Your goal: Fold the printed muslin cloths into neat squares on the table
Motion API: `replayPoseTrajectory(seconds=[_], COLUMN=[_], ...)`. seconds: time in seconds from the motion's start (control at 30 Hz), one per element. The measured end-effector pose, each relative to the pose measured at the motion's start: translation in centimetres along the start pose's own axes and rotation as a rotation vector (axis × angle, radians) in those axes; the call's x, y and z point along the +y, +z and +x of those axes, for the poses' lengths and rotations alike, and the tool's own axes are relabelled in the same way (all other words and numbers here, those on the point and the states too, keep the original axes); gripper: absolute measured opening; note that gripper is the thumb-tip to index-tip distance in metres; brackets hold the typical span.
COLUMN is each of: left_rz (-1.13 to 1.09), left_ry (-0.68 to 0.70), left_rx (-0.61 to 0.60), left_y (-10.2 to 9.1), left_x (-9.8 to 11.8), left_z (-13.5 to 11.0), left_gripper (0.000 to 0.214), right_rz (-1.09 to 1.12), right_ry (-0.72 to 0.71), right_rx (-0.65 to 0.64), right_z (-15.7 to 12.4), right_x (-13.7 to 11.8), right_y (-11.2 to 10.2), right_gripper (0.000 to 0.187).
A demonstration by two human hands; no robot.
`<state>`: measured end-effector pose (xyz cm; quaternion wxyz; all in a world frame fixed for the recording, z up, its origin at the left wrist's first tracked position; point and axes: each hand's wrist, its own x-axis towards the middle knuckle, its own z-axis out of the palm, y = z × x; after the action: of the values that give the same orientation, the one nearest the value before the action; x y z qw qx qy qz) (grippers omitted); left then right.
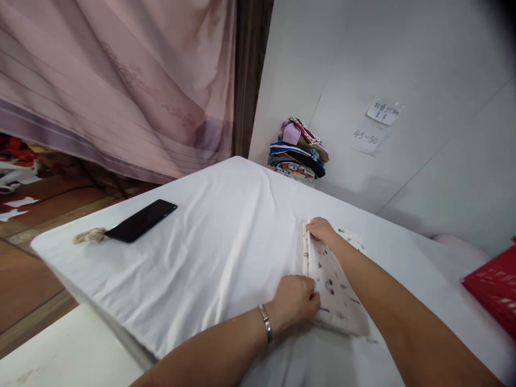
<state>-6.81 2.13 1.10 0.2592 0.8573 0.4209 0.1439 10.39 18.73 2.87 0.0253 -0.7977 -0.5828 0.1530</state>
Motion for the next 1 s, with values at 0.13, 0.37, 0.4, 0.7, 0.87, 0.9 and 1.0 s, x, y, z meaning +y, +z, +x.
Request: replayPoseTrajectory(seconds=[0.13,0.37,0.4,0.7,0.87,0.9,1.0], left_rz=[0.002,-0.005,-0.008,0.027,0.017,0.009,-0.023], left_ry=[0.029,0.026,0.019,-0.026,-0.096,-0.118,-0.192], left_rx=[0.004,0.016,0.005,-0.031,-0.027,-0.028,-0.013], left_y=[0.0,0.0,0.0,-0.3,-0.5,-0.6,-1.0], left_x=[-0.1,-0.1,-0.1,0.1,-0.1,-0.2,-0.5], left_z=[0.0,0.1,0.1,0.0,0.1,0.2,0.4], left_gripper=[0.023,0.023,0.023,0.028,0.03,0.032,0.04], right_rz=[0.017,0.176,0.195,0.318,0.269,0.268,0.277], right_ry=[-0.029,-0.052,-0.051,-0.143,-0.271,-0.294,-0.34], right_rx=[0.063,0.076,0.056,-0.078,0.014,0.011,-0.031], right_z=[-0.1,-0.1,0.0,0.4,1.5,1.7,2.3], right_x=[-0.1,0.3,0.2,1.0,2.3,2.4,2.5], right_y=[-0.5,-1.1,-1.0,-1.3,-1.6,-1.5,-1.1], right_gripper=[0.014,0.022,0.022,0.012,0.03,0.033,0.039])
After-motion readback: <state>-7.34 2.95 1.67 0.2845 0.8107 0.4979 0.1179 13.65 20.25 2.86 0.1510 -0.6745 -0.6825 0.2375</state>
